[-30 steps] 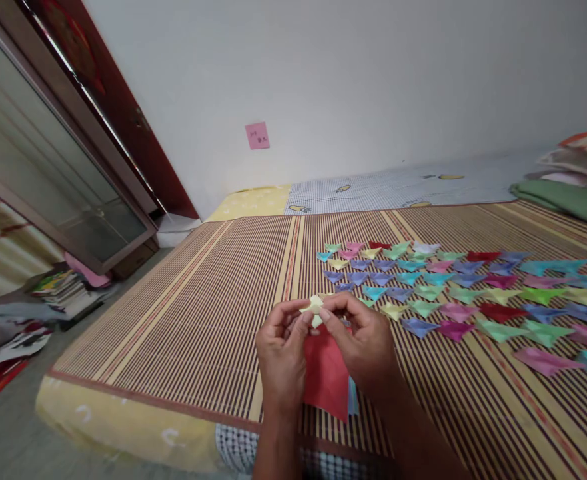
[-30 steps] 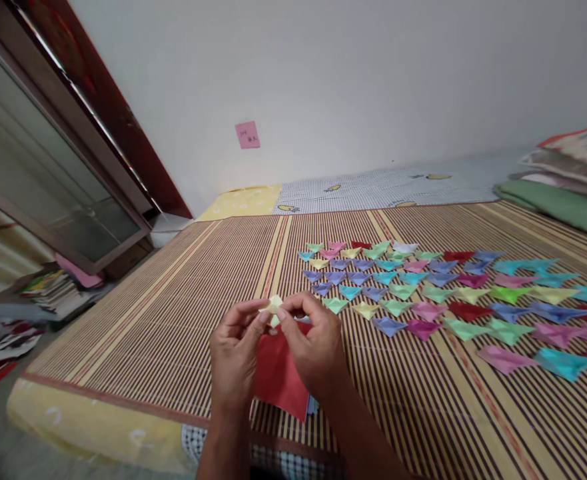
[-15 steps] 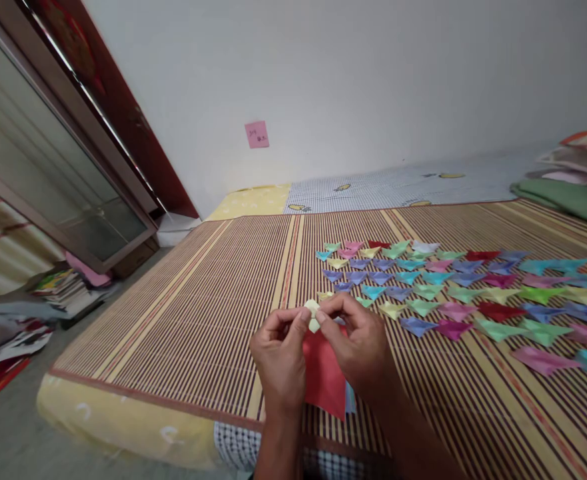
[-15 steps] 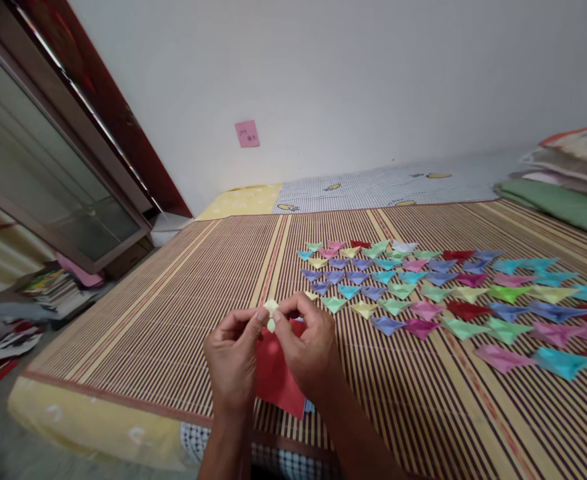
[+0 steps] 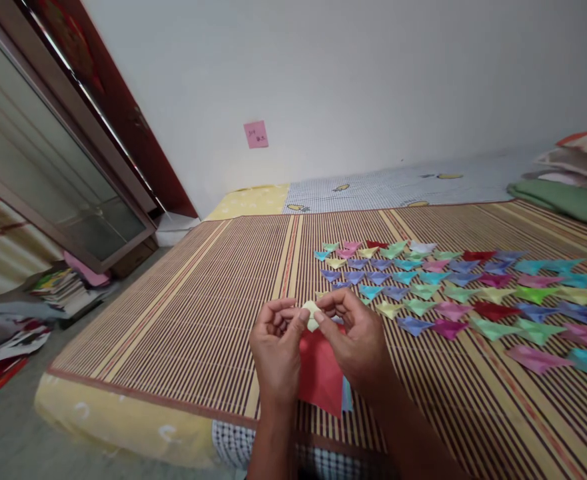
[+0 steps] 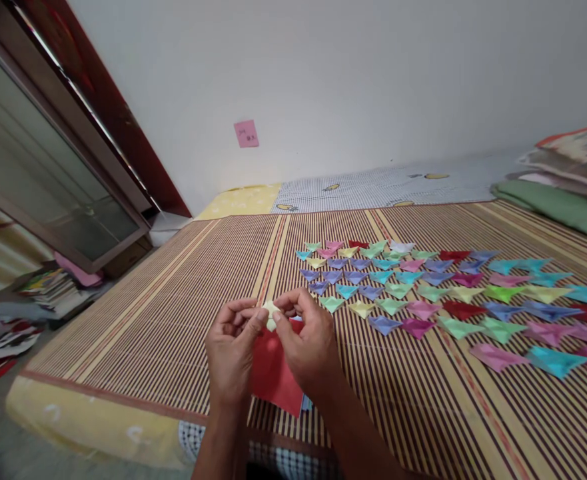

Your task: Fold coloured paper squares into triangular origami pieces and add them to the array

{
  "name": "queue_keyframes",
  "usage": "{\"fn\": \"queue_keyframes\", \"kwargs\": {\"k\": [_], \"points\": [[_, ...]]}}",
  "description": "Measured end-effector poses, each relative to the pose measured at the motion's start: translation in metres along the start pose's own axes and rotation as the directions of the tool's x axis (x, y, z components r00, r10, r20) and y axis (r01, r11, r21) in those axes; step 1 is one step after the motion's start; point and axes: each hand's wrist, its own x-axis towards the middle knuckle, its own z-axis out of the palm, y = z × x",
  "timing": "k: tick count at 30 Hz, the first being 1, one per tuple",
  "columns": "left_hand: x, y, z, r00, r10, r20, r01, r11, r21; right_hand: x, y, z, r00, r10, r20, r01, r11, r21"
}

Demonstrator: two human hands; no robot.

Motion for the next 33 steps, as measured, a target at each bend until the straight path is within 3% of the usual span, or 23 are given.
{"fn": "queue_keyframes", "kwargs": {"k": [5,12,20,26,30,33], "points": [[0.005,0.005,-0.011,0.974,-0.077,0.215,0.064,0.996,0.067,0.004,-0.007,-0.009,0.991,-0.010,0.137,0.011,1.000,-0.008],[0.002,0.000,-0.008,0.993,0.045,0.107,-0.049,0.998,0.032,0.006,-0.002,-0.006,0.972,0.112,0.209,-0.113,0.994,-0.005],[0.003,-0.004,-0.009,0.982,0.015,0.186,-0.026,0.998,0.058,0.008,-0.002,-0.011,0.966,0.135,0.221,-0.120,0.989,-0.082],[0.000,-0.007,-0.006,0.969,0.146,0.199,-0.181,0.968,0.171,0.008,-0.004,-0.013,0.969,0.143,0.201,-0.131,0.989,-0.069],[-0.002,-0.005,-0.003,0.920,0.350,0.176,-0.387,0.880,0.277,0.011,0.001,-0.015,0.962,0.194,0.193,-0.201,0.979,0.017],[-0.003,-0.004,-0.002,0.899,0.393,0.195,-0.436,0.848,0.300,0.012,0.002,-0.017,0.962,0.200,0.188,-0.208,0.978,0.020]]}}
